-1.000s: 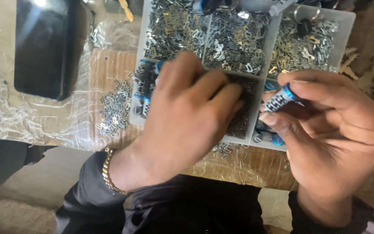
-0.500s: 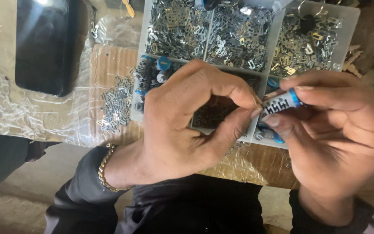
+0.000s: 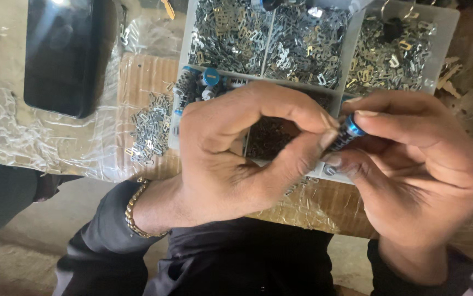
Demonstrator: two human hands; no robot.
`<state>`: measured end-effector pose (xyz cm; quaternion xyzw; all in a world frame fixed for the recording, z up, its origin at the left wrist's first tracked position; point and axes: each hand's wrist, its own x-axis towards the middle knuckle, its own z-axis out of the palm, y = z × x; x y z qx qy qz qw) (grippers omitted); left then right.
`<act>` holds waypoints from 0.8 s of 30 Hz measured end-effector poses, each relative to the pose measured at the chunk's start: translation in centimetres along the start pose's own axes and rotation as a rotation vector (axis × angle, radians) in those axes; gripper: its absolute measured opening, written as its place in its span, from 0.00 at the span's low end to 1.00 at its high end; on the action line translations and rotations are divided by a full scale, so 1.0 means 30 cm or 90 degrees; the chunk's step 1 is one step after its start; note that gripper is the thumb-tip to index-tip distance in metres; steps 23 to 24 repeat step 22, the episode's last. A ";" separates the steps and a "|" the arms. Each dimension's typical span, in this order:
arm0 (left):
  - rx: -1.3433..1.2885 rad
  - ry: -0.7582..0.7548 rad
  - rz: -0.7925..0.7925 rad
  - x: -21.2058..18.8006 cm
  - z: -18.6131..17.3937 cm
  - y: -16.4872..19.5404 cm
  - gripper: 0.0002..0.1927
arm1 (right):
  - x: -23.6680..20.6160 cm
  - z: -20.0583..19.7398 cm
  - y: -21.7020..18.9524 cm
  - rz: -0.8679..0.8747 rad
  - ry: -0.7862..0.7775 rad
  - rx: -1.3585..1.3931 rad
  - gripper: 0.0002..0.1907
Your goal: The person sits at a workbench assembling lock cylinder cores. They pick small metal pins and springs from a compartment box, insert them by hand into blue-capped cylinder plugs held in the other hand, and set finished plugs with the pile of completed cylinders and keys on the table.
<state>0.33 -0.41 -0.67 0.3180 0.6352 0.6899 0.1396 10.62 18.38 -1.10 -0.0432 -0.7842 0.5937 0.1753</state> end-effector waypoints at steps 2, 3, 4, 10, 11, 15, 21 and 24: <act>-0.017 -0.014 -0.012 -0.004 0.002 -0.006 0.06 | -0.006 0.000 0.000 0.009 -0.004 0.011 0.16; -0.025 -0.019 -0.017 -0.005 0.004 -0.007 0.05 | -0.005 0.000 0.000 0.011 -0.004 0.016 0.16; -0.029 -0.018 -0.021 -0.006 0.005 -0.004 0.05 | -0.001 0.001 -0.003 0.014 -0.004 0.022 0.16; 0.039 -0.010 -0.004 -0.008 0.009 0.003 0.06 | 0.001 0.013 -0.019 0.029 0.010 -0.002 0.16; 0.061 -0.010 0.010 -0.005 0.008 0.004 0.06 | -0.008 0.020 -0.023 0.039 0.021 -0.009 0.15; 0.094 -0.006 0.030 0.000 0.007 -0.001 0.08 | -0.003 0.009 -0.015 0.003 0.010 -0.067 0.16; 0.043 0.011 -0.048 0.002 0.017 0.000 0.08 | 0.006 0.009 -0.010 0.024 0.008 -0.025 0.15; 0.040 0.007 -0.061 0.004 0.016 0.003 0.09 | 0.007 0.008 -0.011 0.024 -0.002 -0.031 0.14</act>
